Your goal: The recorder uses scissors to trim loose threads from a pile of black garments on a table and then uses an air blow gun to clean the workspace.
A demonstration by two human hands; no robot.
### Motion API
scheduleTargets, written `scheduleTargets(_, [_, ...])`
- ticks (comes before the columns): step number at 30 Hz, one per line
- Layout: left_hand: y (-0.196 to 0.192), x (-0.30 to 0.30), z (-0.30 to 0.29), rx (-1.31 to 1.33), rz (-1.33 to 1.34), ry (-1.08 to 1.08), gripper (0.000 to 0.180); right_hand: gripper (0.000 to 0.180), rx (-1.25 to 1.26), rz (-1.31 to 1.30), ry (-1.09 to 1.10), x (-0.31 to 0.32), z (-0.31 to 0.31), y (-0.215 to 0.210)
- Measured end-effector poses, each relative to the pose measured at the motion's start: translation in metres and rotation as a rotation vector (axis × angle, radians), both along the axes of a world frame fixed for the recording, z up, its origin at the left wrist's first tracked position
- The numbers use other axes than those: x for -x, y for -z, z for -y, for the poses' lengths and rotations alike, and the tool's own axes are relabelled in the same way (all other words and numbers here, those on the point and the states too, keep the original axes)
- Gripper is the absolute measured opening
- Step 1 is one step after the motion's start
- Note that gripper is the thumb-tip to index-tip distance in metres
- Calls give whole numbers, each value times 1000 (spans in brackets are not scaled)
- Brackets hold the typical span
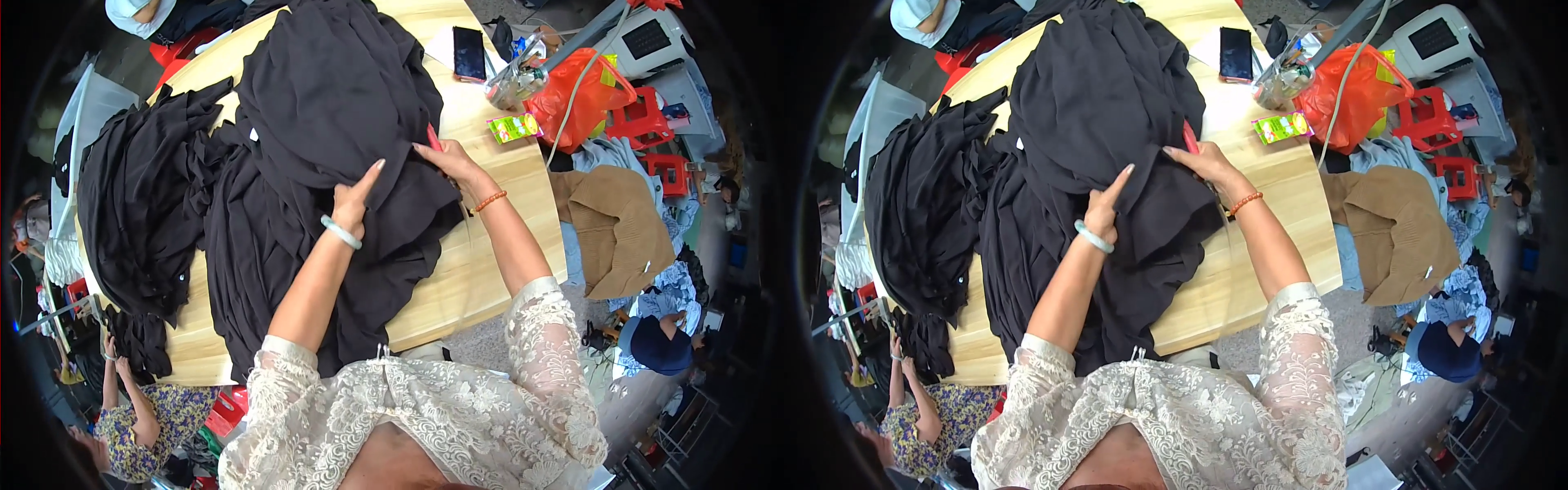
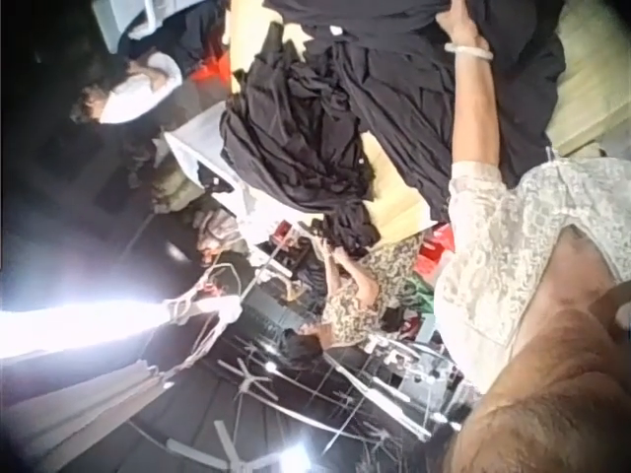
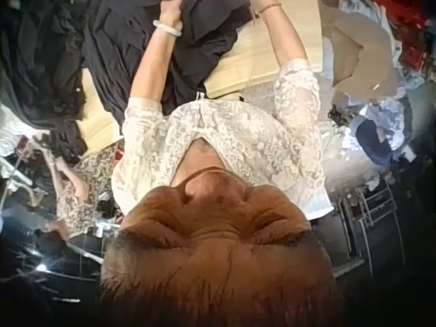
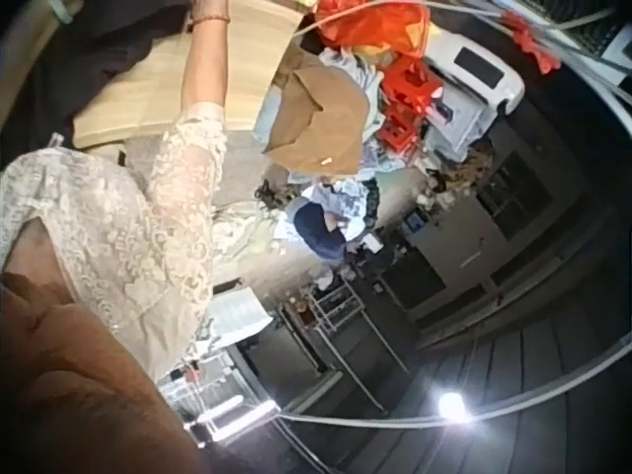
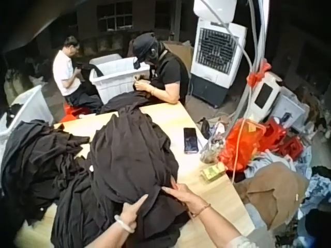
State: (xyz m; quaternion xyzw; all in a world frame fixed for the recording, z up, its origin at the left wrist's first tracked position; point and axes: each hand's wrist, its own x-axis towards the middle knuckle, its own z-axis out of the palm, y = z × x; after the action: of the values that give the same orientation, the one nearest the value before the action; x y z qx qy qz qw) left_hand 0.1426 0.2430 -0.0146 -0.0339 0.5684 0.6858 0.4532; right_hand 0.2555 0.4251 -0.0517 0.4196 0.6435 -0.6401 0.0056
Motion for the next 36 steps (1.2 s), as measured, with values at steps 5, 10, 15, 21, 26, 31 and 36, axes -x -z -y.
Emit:
scheduleTargets(5, [-60,33,0,3,-246,-107,52,34,205,-217,9,27,-1,-69])
scheduleTargets(10, [-122,95,61,-341,-210,29,22,36,147,-427,-150,68,23,-143])
scheduleTargets(15, [-182,99,201,154,-888,123,41,40,134,-425,-399,57,110,-218])
scheduleTargets(21, [-176,16,370,543,-747,262,82,57,171,-297,-912,-6,224,-159])
scheduleTargets(26, [-12,-30,423,953,-849,-7,55,25,-374,34,-974,-38,250,-89])
scheduleTargets(31, [-57,-71,358,759,-1280,-328,58,18,-466,129,-899,-64,203,-99])
scheduleTargets(36, [-67,-107,351,628,-1567,340,60,18,-573,21,-665,-48,190,-114])
